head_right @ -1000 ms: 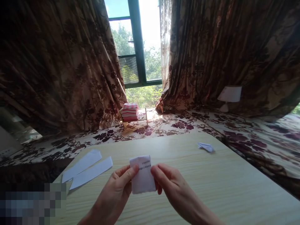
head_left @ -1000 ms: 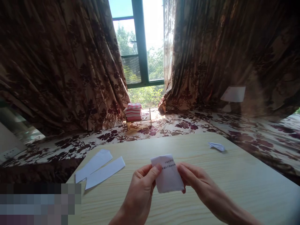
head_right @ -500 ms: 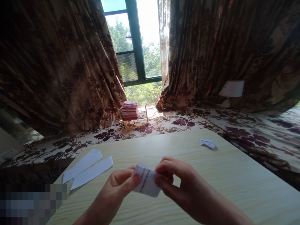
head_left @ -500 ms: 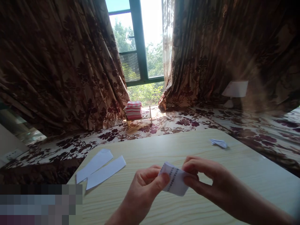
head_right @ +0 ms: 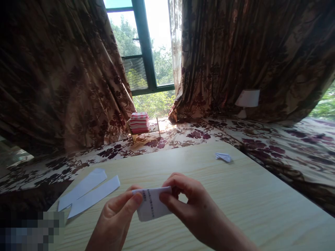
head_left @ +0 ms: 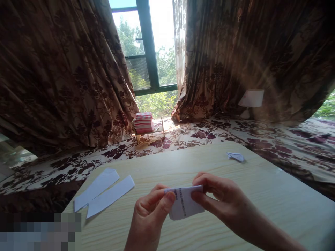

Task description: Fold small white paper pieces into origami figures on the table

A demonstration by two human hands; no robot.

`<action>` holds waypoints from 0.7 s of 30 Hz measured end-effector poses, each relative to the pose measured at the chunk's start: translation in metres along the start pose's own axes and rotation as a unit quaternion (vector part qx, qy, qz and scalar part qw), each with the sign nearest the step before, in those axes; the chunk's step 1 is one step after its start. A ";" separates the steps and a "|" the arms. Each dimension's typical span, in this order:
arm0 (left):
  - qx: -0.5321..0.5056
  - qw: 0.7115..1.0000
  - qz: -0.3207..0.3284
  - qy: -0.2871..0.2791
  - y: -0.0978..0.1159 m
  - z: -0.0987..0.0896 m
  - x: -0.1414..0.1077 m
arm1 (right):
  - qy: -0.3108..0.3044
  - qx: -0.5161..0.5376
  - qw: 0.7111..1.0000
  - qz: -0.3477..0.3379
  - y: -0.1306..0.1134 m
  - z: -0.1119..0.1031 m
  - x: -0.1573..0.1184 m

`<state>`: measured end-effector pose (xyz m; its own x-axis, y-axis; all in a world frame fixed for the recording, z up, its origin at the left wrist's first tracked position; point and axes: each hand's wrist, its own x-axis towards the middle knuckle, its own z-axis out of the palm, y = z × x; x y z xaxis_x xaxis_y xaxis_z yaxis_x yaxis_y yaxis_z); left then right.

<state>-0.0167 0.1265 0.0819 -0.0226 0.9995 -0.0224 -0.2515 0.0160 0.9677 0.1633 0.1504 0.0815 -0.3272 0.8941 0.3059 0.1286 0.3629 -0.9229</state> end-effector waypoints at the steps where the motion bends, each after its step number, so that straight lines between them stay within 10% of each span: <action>1: -0.002 1.000 -0.001 0.005 -0.001 0.000 0.000 | -0.001 0.004 1.000 0.004 0.000 0.000 0.000; 21: 0.009 0.999 -0.021 0.030 -0.002 -0.003 -0.003 | -0.002 0.068 0.997 0.034 -0.006 0.001 0.000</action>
<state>-0.0185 0.1230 0.0791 -0.0704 0.9945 -0.0773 -0.2356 0.0587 0.9701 0.1615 0.1480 0.0866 -0.3255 0.9144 0.2405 0.0230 0.2620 -0.9648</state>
